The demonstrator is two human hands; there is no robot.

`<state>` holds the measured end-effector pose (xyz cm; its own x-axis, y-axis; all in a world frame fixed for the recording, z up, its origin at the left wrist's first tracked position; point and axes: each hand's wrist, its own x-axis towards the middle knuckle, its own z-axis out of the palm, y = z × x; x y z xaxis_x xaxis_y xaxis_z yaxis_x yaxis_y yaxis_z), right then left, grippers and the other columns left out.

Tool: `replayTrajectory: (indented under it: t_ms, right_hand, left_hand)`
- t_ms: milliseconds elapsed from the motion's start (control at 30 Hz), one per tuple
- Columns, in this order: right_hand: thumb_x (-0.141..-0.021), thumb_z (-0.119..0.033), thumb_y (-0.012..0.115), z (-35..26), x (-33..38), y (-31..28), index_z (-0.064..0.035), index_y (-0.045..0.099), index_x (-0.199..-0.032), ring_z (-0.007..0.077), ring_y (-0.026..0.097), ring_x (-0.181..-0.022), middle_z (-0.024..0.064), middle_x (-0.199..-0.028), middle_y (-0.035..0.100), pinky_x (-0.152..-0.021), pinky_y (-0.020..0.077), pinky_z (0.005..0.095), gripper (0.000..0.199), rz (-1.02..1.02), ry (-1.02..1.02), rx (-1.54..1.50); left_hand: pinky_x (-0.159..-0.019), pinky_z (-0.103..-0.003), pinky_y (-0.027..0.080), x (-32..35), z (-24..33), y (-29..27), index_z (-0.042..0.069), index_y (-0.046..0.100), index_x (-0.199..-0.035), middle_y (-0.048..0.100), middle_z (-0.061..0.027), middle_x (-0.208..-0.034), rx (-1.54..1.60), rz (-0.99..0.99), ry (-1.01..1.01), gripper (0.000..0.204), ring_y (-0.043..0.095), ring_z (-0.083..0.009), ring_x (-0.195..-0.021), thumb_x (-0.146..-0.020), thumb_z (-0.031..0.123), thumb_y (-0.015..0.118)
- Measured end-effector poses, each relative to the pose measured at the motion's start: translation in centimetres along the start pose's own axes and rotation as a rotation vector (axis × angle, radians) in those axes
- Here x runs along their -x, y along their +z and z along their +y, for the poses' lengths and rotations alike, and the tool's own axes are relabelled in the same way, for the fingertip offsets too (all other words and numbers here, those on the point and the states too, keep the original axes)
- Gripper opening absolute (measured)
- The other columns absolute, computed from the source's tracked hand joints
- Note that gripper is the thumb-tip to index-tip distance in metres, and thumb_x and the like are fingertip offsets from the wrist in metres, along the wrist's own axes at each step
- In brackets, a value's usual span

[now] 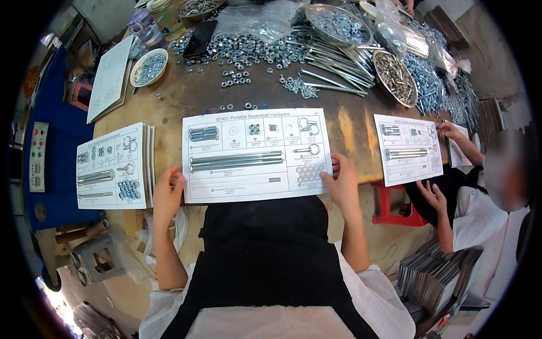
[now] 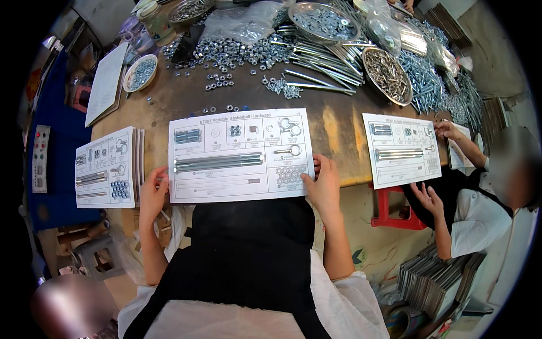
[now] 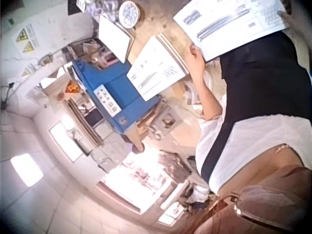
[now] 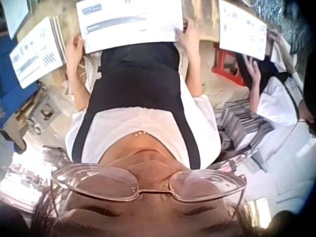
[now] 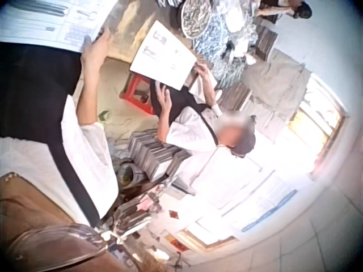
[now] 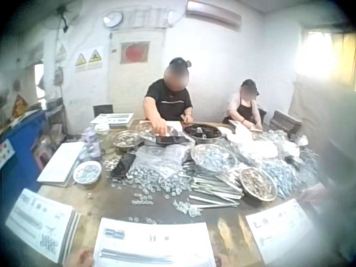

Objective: The person sorts small metal fasteners including nuts, washers, and bolts from a large pile on a workbench and arranges them into designated areas on printed instruction sheets. The person repeatedly picks up fasteners by hand and places them onto the sheets, occasionally adjusting the sheets and moving between different piles of hardware.

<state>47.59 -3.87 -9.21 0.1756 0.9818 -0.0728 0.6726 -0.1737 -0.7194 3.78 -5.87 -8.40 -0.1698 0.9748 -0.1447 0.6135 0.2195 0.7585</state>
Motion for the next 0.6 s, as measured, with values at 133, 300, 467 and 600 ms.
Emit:
replayTrajectory:
  t_ms: [133, 300, 467, 600]
  right_hand:
    - [-0.083, -0.007, 0.073, 0.0, -1.9, -1.1, -0.006, 0.063, -0.113, 0.0252, 0.064, -0.087, 0.0098, -0.098, 0.061, -0.078, 0.0537, 0.0366, 0.031, -0.084, 0.087, 0.065]
    - [-0.087, 0.004, 0.054, -2.8, -14.1, -1.5, -0.0108, 0.066, -0.108, 0.033, 0.061, -0.099, 0.0111, -0.104, 0.062, -0.08, 0.0511, 0.0426, 0.028, 0.295, -0.496, 0.319]
    - [-0.085, -0.003, 0.068, 1.4, -25.0, -0.9, -0.0085, 0.066, -0.101, 0.035, 0.06, -0.099, 0.0122, -0.103, 0.061, -0.083, 0.0495, 0.0437, 0.017, 0.156, -0.696, 0.317]
    - [-0.088, -0.01, 0.068, 0.2, -25.5, -1.3, -0.0101, 0.066, -0.102, 0.0367, 0.062, -0.092, 0.0117, -0.099, 0.063, -0.08, 0.0503, 0.0449, 0.014, 0.148, -0.7, 0.464]
  left_hand:
    - [-0.069, -0.034, 0.051, -0.1, 0.2, 0.2, 0.001, 0.062, -0.127, 0.064, -0.0109, -0.093, -0.053, 0.075, 0.031, 0.034, 0.061, -0.019, -0.075, -0.094, 0.011, 0.062]
    - [-0.071, -0.037, 0.05, -0.4, 0.4, 0.2, 0.003, 0.061, -0.125, 0.061, -0.0106, -0.09, -0.135, 0.082, -0.018, 0.035, 0.061, -0.0246, -0.074, -0.091, 0.01, 0.063]
    - [-0.074, -0.042, 0.05, -0.2, 0.8, 0.7, 0.005, 0.06, -0.125, 0.062, -0.0125, -0.091, -0.137, 0.138, 0.046, 0.037, 0.063, -0.0313, -0.081, -0.089, 0.012, 0.066]
    - [-0.074, -0.042, 0.049, 0.9, 0.1, 2.1, 0.006, 0.061, -0.123, 0.061, -0.0117, -0.09, -0.125, 0.234, 0.045, 0.035, 0.062, -0.0308, -0.08, -0.088, 0.011, 0.066]
